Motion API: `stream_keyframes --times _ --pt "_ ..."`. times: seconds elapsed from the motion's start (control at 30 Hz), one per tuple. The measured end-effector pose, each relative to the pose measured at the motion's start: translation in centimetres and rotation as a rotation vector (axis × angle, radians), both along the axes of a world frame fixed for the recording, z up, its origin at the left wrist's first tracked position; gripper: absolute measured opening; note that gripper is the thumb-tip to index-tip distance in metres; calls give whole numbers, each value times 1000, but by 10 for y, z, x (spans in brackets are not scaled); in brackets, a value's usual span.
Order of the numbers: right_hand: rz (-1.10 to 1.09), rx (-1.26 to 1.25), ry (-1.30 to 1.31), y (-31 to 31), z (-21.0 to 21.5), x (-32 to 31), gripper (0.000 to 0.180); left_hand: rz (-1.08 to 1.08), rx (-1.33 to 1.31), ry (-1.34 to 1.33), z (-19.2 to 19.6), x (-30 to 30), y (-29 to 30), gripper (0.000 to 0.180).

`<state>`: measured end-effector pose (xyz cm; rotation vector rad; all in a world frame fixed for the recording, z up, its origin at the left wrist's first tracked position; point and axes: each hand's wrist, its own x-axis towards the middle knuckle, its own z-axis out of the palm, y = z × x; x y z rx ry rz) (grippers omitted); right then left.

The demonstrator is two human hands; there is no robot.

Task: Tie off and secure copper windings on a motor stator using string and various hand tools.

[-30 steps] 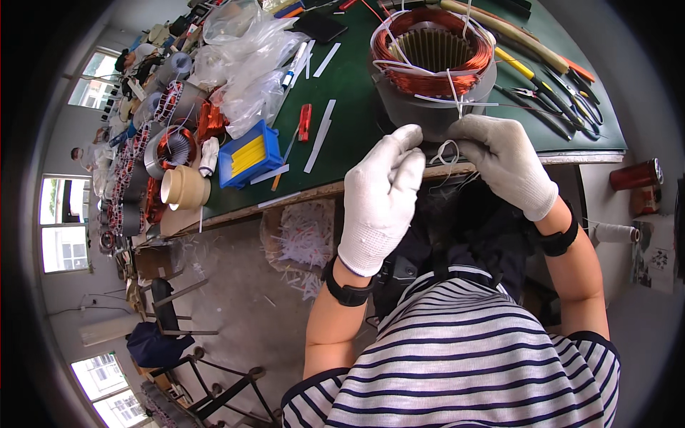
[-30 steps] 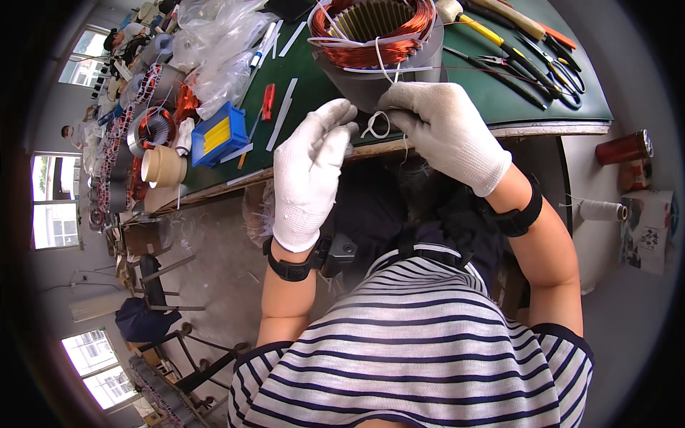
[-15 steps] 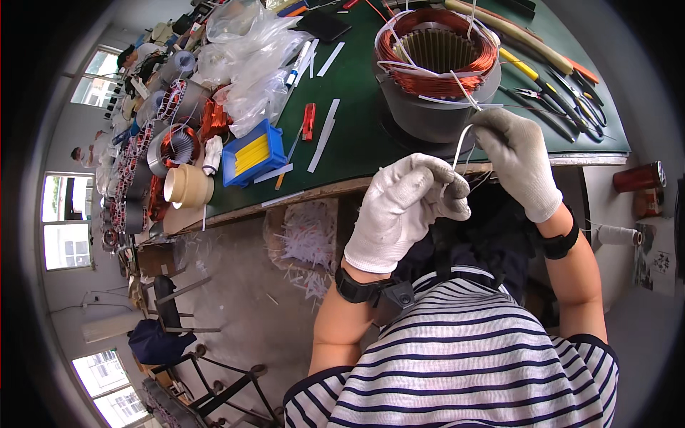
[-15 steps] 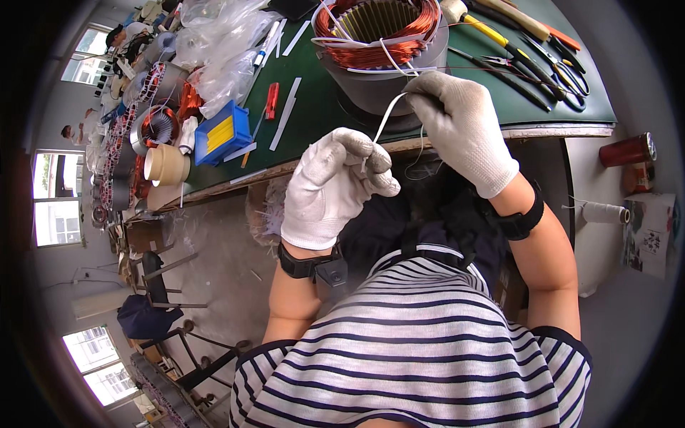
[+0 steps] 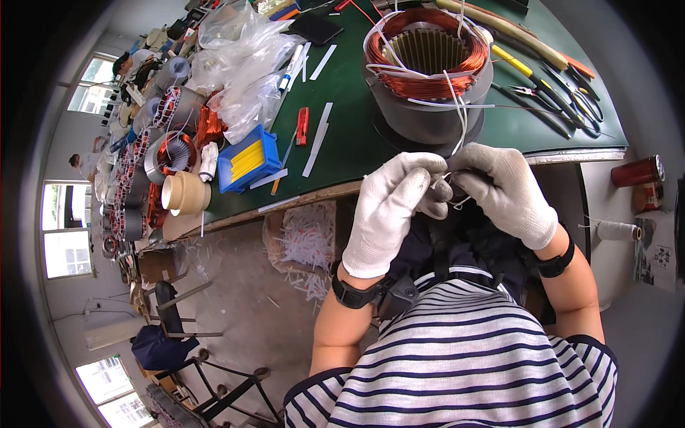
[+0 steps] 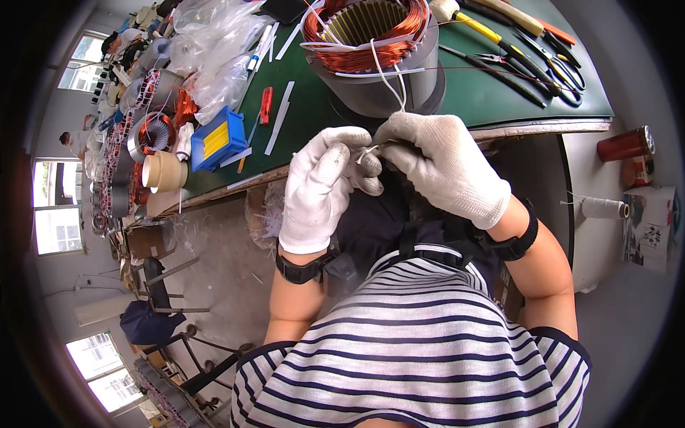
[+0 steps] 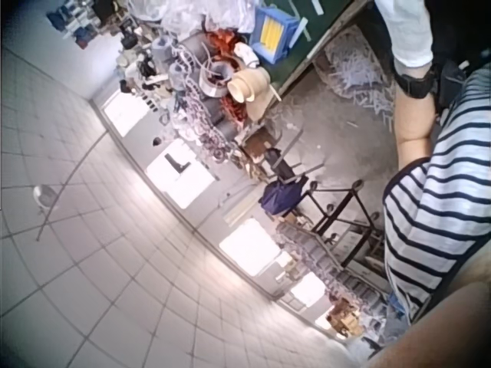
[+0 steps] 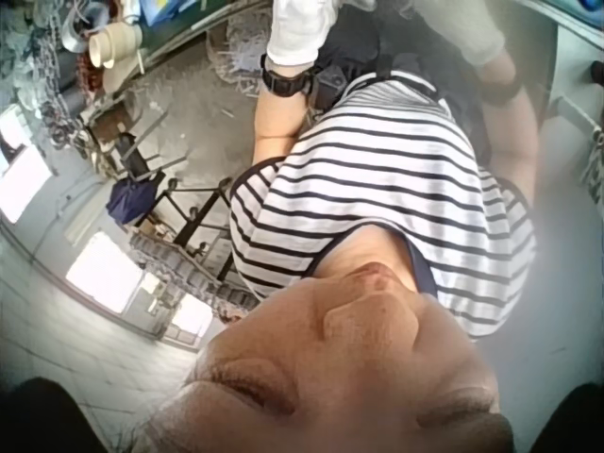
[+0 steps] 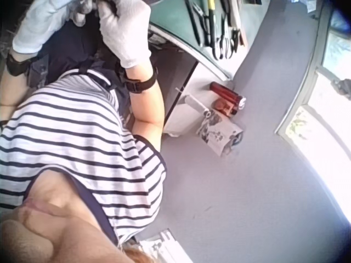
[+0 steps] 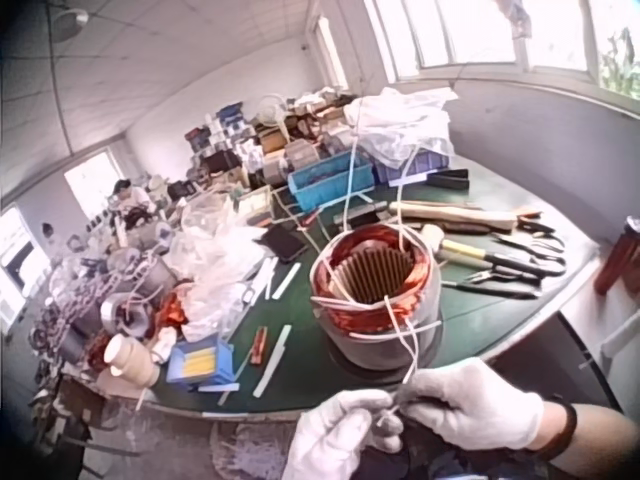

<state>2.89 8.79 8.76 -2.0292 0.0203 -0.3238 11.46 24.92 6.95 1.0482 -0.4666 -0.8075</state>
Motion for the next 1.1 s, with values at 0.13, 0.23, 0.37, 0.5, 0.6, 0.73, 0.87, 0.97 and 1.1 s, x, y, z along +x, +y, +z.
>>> stream_keyframes --times 0.13,0.23,0.37,0.5,0.6,0.73,0.87,0.97,1.1 --pt "-22 -34 15 -5 -1 2 11 229 308 -635 13 -1 1 17" --pt "-13 -27 25 -2 3 3 11 335 379 -1305 22 -3 -5 23" --pt "-25 35 90 -1 3 3 12 388 429 -1458 14 -5 -12 25" --pt "-30 35 22 1 -4 2 12 416 441 -1465 8 -7 -11 23" --pt "-35 122 109 -3 -3 1 12 368 418 -1167 10 -8 -9 17" --pt "31 191 75 -8 -10 5 13 295 317 -1008 10 1 -11 11" --pt "64 449 196 -8 2 6 15 249 323 -1136 16 4 -15 13" --pt "76 666 267 -6 7 8 15 277 307 -1226 25 9 -14 12" --pt "96 734 313 -7 -1 2 19 252 250 -1313 17 10 -14 15"
